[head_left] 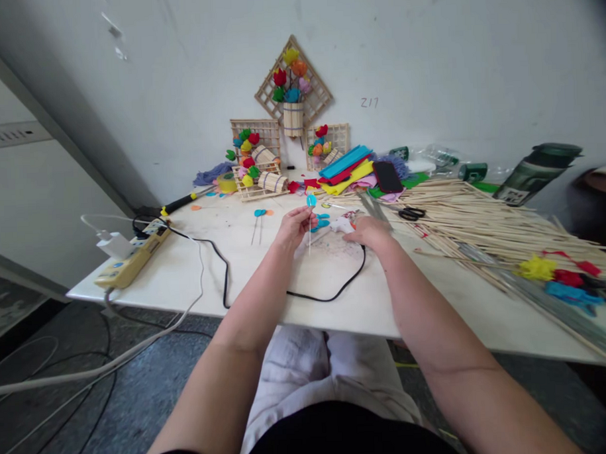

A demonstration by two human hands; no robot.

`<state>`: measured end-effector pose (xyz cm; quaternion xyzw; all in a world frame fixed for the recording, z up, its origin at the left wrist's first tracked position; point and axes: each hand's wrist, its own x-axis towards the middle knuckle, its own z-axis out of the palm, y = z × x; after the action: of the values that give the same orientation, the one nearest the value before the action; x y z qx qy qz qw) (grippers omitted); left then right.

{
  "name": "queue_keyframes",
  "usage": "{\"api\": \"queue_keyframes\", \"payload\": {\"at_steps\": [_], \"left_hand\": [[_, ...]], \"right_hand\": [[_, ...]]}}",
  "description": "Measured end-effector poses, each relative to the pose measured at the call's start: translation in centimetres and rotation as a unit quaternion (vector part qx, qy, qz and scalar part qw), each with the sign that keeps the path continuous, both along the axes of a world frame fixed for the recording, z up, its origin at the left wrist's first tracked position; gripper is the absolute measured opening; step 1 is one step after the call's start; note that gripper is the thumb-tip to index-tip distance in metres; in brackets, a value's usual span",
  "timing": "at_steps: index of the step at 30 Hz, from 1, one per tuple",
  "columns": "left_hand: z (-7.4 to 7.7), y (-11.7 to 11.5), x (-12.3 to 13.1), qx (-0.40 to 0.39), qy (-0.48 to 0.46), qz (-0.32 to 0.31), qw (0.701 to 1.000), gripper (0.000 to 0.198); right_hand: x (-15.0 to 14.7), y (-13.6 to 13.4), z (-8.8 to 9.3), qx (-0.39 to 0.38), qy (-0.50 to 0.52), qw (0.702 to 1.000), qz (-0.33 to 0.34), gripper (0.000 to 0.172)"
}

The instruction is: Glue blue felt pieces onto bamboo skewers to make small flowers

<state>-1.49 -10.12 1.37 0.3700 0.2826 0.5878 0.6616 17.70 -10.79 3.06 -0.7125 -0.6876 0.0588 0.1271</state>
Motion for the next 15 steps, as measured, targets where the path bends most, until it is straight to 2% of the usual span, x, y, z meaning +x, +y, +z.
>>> {"api": "queue_keyframes", "payload": {"at_steps": [4, 11, 15], "left_hand": [[-0.1, 0.2, -0.2, -0.001, -0.003, 0.005, 1.000, 0.011], [-0.6, 0.7, -0.7, 0.004, -0.025, 0.014, 1.000, 0.009], [-0.7, 1.0, -1.0, 0.008, -0.042, 0.026, 0.999, 0.009]], "right_hand": [[-0.1, 0.5, -0.4, -0.047, -0.038, 0.998, -0.021, 0.041], [-0.3, -0.4, 0.6, 0.012, -0.013, 0.999, -0.044, 0.049], [0.0, -0.7, 1.3, 0.048, -0.006, 0.997, -0.055, 0.047]]}}
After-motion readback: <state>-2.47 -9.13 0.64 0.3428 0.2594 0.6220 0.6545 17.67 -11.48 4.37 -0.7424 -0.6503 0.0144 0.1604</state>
